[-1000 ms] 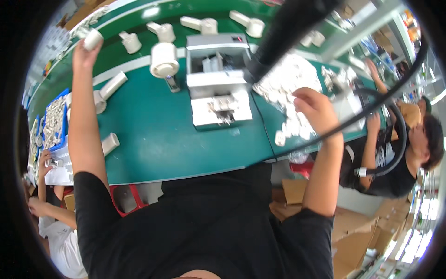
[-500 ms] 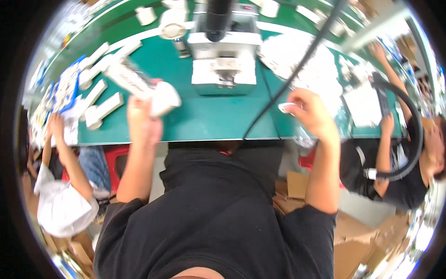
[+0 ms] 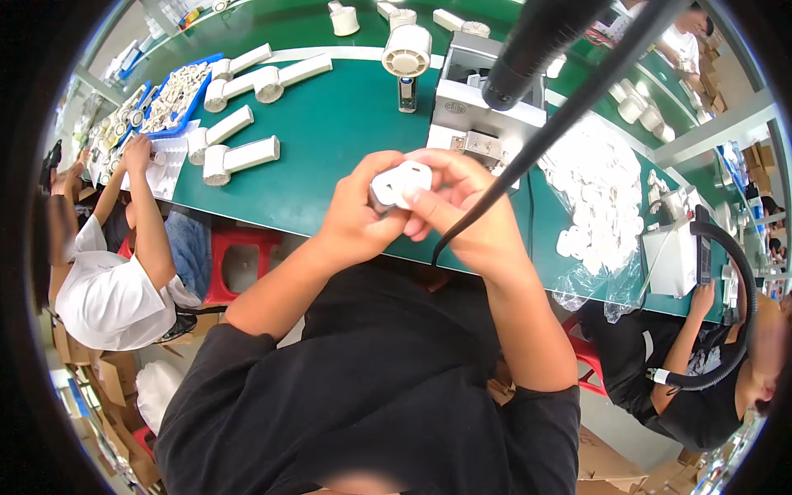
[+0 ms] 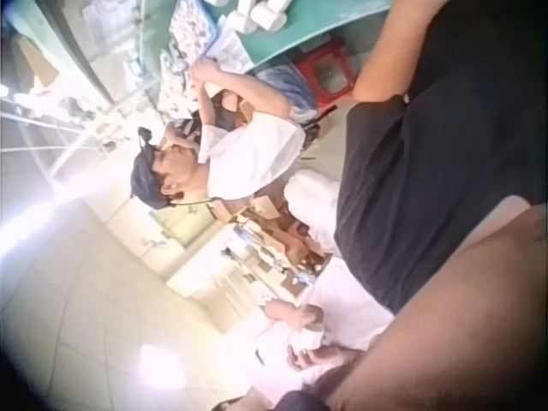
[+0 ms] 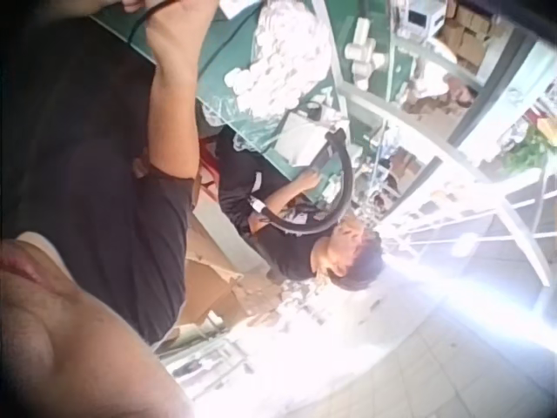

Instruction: Assembling plastic electronic housings using a handheld tool at a factory workstation.

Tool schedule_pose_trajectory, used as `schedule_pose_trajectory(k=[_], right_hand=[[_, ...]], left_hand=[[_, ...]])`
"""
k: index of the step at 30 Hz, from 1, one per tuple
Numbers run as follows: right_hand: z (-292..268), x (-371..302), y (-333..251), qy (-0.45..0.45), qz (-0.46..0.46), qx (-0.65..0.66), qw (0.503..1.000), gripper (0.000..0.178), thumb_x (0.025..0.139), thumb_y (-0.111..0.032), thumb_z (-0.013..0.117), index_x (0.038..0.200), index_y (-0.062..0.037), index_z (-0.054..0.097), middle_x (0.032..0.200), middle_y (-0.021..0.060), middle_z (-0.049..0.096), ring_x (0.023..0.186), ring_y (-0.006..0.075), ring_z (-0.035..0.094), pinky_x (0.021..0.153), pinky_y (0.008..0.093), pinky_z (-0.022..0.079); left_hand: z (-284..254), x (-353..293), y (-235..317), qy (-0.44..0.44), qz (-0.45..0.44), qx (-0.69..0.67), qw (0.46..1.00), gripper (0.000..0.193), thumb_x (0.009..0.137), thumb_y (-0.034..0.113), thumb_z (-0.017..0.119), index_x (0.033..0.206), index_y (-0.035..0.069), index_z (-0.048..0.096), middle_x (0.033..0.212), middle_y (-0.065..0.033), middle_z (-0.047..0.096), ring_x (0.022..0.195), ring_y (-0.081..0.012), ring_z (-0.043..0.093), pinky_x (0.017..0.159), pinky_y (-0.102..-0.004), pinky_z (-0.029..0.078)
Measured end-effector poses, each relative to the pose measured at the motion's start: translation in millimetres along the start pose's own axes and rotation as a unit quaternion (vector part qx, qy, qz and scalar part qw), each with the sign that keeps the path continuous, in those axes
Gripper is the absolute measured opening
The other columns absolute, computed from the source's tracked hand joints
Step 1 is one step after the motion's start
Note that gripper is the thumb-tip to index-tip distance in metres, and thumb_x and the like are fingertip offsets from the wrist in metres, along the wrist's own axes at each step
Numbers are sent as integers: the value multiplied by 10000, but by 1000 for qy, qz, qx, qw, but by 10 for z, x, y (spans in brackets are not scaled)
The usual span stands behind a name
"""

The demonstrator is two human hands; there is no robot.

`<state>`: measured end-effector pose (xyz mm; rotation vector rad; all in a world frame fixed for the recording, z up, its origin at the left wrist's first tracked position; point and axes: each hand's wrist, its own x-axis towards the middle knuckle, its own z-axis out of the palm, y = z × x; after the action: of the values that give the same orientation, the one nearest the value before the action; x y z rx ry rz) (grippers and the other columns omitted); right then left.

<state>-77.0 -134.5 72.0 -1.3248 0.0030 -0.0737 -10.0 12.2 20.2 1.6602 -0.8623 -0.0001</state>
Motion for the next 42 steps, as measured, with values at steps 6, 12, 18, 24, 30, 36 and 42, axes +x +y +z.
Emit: schedule_pose_trajectory(k=[6,12,18,24,30,36,42], right_hand=[[63,-104,-16,98,-27,-90,991,262,775,-66,671,1007,5,574,622,-10,521,525,37,482,479,180,377],[62,-137,-83,111,-11,-193,975,256,762,-132,705,947,-4,584,575,-38,452,504,16,393,445,183,304],[69,-98,-82,123,-129,-259,949,154,819,-128,648,922,-16,628,687,8,543,549,49,447,482,201,355],[-370,476,-755,321,-453,-184,811,299,789,-42,636,1047,8,493,818,72,588,682,107,560,585,230,439],[-145,699,-786,213,-305,-22,928,258,789,-7,605,1015,12,483,604,64,530,461,147,518,453,242,425],[-264,602,-451,226,-261,-29,938,309,795,-4,604,1066,34,462,605,60,527,462,134,518,444,239,426],[-309,489,-355,162,-249,-35,954,313,738,-18,679,984,5,488,677,51,571,525,109,548,492,243,442]], left_hand=[[120,-36,156,-29,42,-11,999,612,725,16,609,1282,-20,356,1153,-183,505,1064,-256,522,898,-329,411],[110,-82,146,-50,117,37,991,717,764,169,626,1342,-20,247,1160,-228,461,1062,-378,479,920,-399,387],[14,119,-82,-88,151,-91,980,648,855,357,557,1323,-18,309,1026,-155,540,892,-270,556,825,-336,443],[161,40,-115,-25,100,-213,972,558,886,420,515,1218,-3,365,943,-123,518,806,-175,525,736,-303,448],[234,88,-174,-41,80,-179,980,588,855,466,550,1184,8,382,907,-106,525,808,-160,518,724,-289,436],[283,116,-161,-58,80,-180,979,563,855,449,554,1171,11,393,888,-100,530,797,-157,522,717,-290,437],[277,103,-212,-41,102,-151,983,557,854,441,555,1169,10,398,887,-102,532,779,-154,523,699,-287,435]])
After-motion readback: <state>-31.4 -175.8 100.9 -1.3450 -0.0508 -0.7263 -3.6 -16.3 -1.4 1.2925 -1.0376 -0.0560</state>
